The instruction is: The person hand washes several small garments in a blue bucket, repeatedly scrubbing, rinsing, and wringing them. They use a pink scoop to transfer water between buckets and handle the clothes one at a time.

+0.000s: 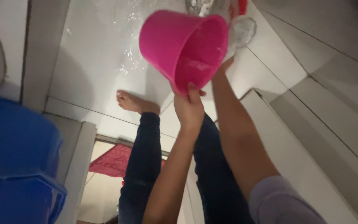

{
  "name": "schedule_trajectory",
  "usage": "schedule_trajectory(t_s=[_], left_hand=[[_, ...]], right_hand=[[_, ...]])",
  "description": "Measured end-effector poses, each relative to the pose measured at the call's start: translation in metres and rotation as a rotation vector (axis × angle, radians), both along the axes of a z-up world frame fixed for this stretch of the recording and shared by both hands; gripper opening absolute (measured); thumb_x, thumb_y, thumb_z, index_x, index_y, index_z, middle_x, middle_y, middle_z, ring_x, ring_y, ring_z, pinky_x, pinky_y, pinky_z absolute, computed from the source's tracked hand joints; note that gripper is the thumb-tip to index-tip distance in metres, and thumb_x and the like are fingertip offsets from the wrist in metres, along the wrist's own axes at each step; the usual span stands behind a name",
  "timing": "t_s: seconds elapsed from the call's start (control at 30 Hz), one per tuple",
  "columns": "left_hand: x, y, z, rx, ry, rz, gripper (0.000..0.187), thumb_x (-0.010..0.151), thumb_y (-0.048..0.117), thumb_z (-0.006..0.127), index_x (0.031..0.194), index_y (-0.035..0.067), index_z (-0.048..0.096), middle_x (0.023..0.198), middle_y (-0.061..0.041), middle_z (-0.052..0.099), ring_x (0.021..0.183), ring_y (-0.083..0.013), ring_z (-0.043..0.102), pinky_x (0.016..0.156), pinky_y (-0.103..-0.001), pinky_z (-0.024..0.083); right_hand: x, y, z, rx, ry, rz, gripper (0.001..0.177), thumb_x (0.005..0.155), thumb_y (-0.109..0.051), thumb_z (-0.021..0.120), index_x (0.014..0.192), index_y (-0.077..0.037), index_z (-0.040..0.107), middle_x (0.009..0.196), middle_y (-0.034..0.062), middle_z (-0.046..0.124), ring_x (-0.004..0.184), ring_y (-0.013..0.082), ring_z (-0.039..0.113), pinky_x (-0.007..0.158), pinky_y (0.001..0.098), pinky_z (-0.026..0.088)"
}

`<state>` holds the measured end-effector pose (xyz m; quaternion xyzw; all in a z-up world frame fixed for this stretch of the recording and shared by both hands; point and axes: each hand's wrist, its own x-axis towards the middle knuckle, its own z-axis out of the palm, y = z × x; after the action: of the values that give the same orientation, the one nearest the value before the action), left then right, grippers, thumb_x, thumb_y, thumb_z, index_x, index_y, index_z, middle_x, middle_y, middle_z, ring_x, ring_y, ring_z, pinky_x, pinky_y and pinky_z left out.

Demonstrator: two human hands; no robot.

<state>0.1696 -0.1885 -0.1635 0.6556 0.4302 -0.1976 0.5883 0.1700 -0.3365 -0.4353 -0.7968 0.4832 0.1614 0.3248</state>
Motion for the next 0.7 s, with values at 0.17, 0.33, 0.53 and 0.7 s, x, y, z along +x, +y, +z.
schedule_trajectory(t_s=[0.17,0.33,0.53,0.7], left_hand=[[-0.013,0.025,-0.015,0.061,0.094,-0.034,0.033,0.107,0.026,0.048,0.101,-0.001,0.065,0.074,-0.011,0.075,0.07,-0.0255,0.075,0.071,-0.036,0.054],[-0.016,0.058,-0.024,0.272,-0.003,-0.06,0.051,0.104,0.023,0.048,0.145,-0.007,0.037,0.082,-0.016,0.074,0.075,-0.0308,0.076,0.069,-0.041,0.058],[-0.022,0.09,-0.01,0.488,0.013,-0.058,0.077,0.101,0.02,0.054,0.156,-0.01,0.009,0.09,-0.024,0.075,0.085,-0.0388,0.076,0.075,-0.045,0.058],[-0.022,0.11,0.021,0.781,-0.065,-0.149,0.089,0.098,0.017,0.064,0.158,-0.013,0.006,0.114,-0.041,0.064,0.098,-0.0512,0.069,0.083,-0.051,0.055]], right_hand=[[-0.015,-0.024,-0.024,-0.254,0.308,0.339,0.02,0.093,-0.021,0.064,0.107,-0.009,0.057,0.099,0.0156,0.067,0.093,0.0358,0.063,0.078,0.0458,0.052],[-0.031,0.004,-0.013,-0.256,0.024,0.604,0.023,0.089,-0.016,0.069,0.106,-0.009,0.056,0.099,0.0184,0.066,0.094,0.04,0.064,0.079,0.049,0.053],[-0.025,0.069,0.083,-0.04,-0.086,0.748,0.025,0.091,-0.02,0.068,0.107,-0.011,0.052,0.081,0.0176,0.067,0.079,0.0438,0.066,0.068,0.0532,0.051],[-0.019,0.09,0.177,0.035,-0.032,0.805,0.032,0.093,-0.033,0.069,0.109,-0.014,0.05,0.078,0.0201,0.069,0.078,0.0466,0.069,0.066,0.0558,0.052]])
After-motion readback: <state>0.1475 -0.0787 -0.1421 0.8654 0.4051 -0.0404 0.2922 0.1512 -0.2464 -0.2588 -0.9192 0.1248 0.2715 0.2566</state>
